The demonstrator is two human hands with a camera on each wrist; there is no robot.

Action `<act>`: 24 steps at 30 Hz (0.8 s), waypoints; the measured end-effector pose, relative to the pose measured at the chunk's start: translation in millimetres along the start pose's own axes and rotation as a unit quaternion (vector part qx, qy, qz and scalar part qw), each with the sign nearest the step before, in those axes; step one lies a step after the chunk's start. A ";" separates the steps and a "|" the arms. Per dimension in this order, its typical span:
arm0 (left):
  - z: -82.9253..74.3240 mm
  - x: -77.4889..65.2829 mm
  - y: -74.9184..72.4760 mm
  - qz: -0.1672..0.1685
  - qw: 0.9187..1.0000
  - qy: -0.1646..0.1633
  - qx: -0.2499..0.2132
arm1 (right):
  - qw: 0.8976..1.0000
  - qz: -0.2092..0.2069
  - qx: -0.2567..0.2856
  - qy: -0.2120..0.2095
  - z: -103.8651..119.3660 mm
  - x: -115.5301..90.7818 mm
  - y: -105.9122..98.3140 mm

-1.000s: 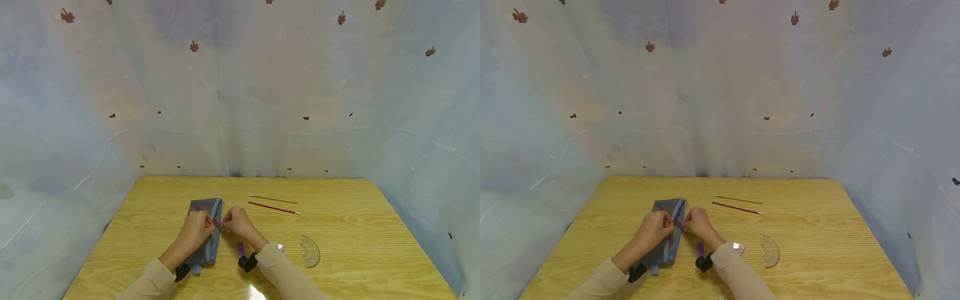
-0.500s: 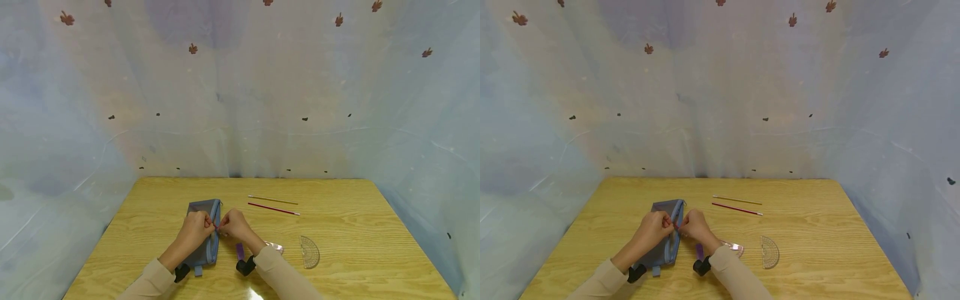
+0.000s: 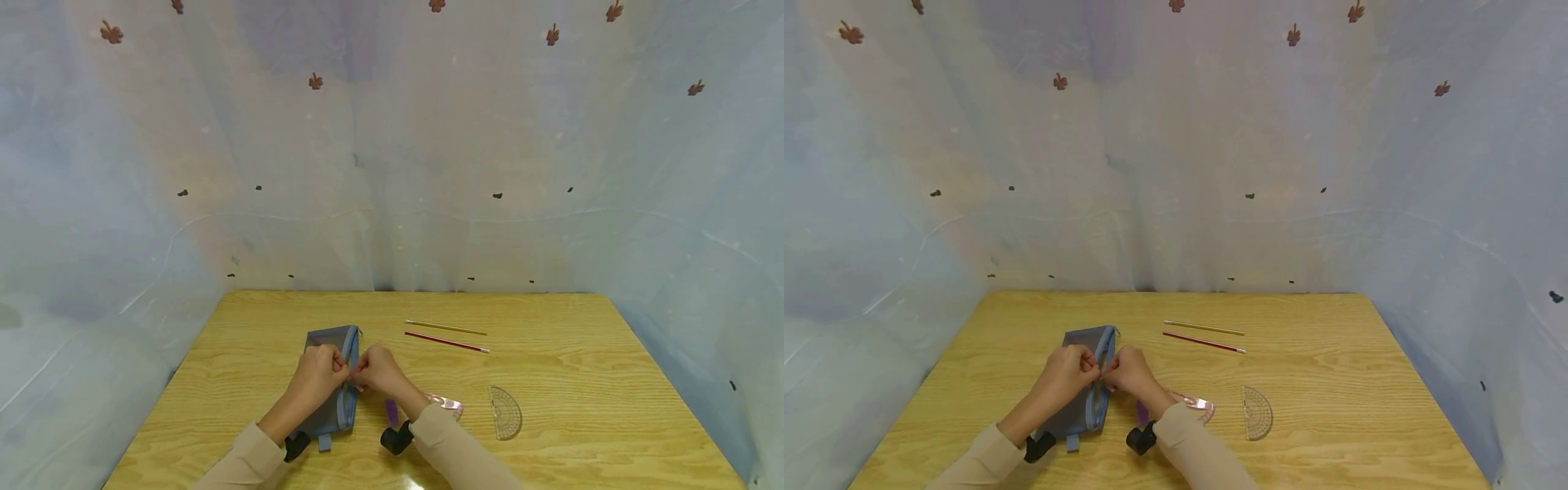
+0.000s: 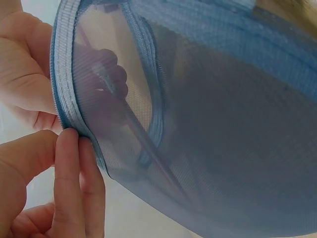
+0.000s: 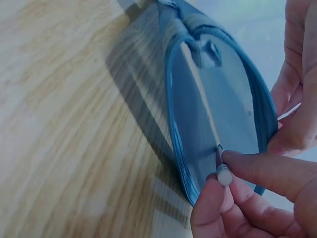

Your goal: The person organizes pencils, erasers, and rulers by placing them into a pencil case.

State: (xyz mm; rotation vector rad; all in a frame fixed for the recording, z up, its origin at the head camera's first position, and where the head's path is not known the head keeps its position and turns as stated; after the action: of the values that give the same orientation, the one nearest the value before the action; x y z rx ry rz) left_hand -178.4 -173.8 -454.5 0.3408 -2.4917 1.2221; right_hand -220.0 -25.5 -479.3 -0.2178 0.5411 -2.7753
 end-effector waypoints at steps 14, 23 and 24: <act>-0.5 -1.8 -0.9 -0.009 1.000 0.004 0.003 | 1.000 -0.004 0.025 0.016 2.0 -6.1 8.0; -2.7 -2.9 -2.1 -0.012 1.000 0.006 -0.002 | 0.998 0.001 0.038 0.041 1.4 -6.9 11.2; -2.8 -3.1 -2.2 -0.012 1.000 0.006 -0.002 | 0.998 0.000 0.038 0.043 1.2 -7.1 11.8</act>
State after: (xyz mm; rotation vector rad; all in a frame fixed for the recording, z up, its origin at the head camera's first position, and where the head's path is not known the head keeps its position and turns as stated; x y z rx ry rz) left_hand -174.2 -172.7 -452.6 0.3596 -2.4721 1.2049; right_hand -210.0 -34.1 -483.4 -0.0801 0.4551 -2.8087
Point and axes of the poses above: each hand's wrist, its own x-axis towards the middle knuckle, its own y-axis out of the palm, z = x × y, the point moved 1 cm from there along x, towards the middle knuckle, and after that the axes turned 13 degrees about -z, right-handed, at the moved point
